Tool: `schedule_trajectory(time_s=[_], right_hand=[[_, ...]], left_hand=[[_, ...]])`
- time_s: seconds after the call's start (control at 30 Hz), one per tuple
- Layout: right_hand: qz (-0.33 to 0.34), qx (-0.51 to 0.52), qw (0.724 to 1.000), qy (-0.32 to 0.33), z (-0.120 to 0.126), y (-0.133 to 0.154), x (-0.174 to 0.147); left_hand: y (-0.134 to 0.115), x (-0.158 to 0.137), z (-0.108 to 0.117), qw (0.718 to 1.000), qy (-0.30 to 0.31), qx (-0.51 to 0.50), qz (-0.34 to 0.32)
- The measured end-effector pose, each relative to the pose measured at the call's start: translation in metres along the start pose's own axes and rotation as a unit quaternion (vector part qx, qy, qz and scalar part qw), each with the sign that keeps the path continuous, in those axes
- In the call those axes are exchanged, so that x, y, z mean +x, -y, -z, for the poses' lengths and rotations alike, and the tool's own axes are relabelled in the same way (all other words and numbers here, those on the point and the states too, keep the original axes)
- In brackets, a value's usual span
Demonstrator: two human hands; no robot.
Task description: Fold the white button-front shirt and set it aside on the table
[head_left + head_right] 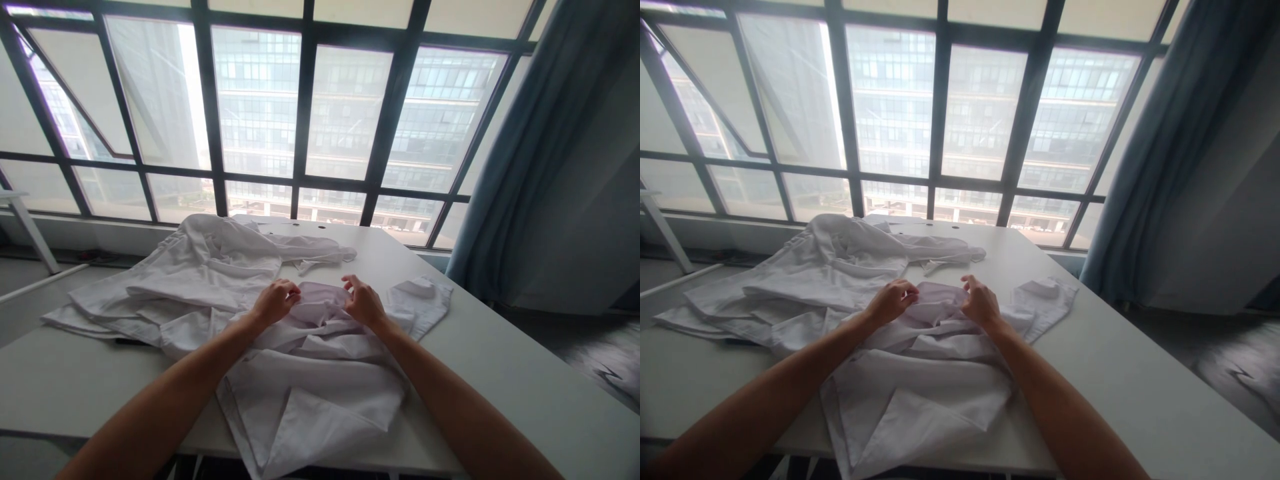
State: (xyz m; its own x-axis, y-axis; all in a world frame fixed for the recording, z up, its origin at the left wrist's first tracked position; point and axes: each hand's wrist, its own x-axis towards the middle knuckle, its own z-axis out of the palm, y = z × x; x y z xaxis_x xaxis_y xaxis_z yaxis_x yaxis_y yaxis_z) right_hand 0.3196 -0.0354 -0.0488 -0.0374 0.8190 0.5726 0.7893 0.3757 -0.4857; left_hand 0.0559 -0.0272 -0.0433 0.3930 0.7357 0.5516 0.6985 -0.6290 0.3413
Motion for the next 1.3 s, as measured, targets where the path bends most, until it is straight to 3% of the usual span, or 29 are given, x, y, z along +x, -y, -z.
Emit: schedule_trajectory(time_s=[0.07, 0.2, 0.4, 0.57, 0.73, 0.83, 0.97, 1.2, 1.3], right_hand=[[0.030, -0.030, 0.999, 0.007, -0.002, -0.001, -0.001], [0.079, 0.033, 0.996, 0.018, -0.007, 0.005, -0.002], [0.048, 0.100, 0.994, 0.023, -0.014, 0.006, 0.002], [-0.034, 0.194, 0.980, 0.036, -0.016, -0.002, 0.004], [0.003, 0.160, 0.984, 0.075, -0.011, 0.000, 0.005], [-0.022, 0.187, 0.974, 0.123, -0.006, -0.001, 0.006], [-0.086, 0.295, 0.934, 0.181, 0.004, -0.005, 0.009], [-0.210, 0.410, 0.854, 0.241, 0.019, -0.001, 0.006], [-0.217, 0.434, 0.836, 0.256, 0.023, 0.003, 0.005]], left_hand=[[-0.004, 0.000, 0.002, 0.999, 0.002, -0.017, -0.047], [-0.015, -0.001, 0.006, 0.988, 0.013, -0.050, -0.143], [-0.024, -0.002, 0.012, 0.969, 0.001, -0.089, -0.230], [-0.015, 0.000, 0.010, 0.973, -0.024, -0.086, -0.211], [-0.011, 0.000, 0.009, 0.971, -0.050, -0.096, -0.214], [-0.006, 0.002, 0.011, 0.969, -0.067, -0.094, -0.217], [0.012, 0.007, 0.012, 0.978, -0.077, -0.064, -0.185], [0.019, 0.009, 0.018, 0.993, 0.031, -0.003, -0.112], [0.011, 0.008, 0.023, 0.995, 0.067, 0.039, -0.071]])
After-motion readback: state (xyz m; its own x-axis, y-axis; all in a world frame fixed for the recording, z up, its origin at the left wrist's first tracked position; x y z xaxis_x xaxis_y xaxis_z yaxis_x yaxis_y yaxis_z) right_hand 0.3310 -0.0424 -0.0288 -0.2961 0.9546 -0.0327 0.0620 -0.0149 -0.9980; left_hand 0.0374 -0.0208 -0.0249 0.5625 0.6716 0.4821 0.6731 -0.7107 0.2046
